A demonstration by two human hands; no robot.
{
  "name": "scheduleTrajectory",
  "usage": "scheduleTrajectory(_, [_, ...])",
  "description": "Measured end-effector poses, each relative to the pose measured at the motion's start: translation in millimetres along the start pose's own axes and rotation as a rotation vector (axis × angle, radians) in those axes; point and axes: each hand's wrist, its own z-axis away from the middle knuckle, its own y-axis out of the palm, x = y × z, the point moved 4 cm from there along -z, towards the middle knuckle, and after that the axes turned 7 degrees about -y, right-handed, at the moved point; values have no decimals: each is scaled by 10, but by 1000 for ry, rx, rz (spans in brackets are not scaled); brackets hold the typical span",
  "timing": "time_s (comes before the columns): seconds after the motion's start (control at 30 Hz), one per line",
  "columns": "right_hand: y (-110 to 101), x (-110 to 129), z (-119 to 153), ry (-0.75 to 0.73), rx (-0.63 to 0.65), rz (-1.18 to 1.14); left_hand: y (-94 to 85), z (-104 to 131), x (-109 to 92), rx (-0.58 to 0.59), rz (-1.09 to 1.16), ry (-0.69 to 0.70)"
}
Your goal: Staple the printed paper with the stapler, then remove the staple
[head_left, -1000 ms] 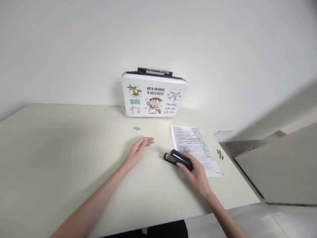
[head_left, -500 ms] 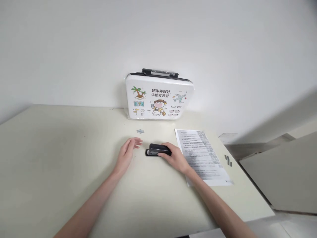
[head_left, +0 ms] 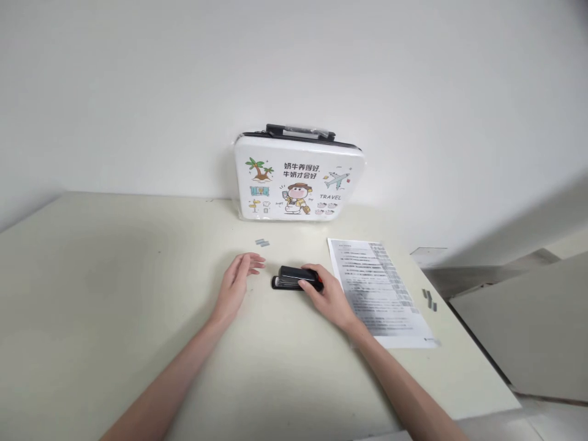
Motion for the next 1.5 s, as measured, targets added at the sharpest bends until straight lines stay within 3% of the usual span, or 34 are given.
scheduleTrajectory(0.6, [-7,58,14,19,-9,14,-30,33,-21,2,1,38])
scheduleTrajectory(0.93, [-59,41,10,79,-94,-53,-38,34,-40,-28,24,25])
scheduleTrajectory(1.5, [-31,13,28,95,-84,-29,-21,43,-42,-10,-7,16])
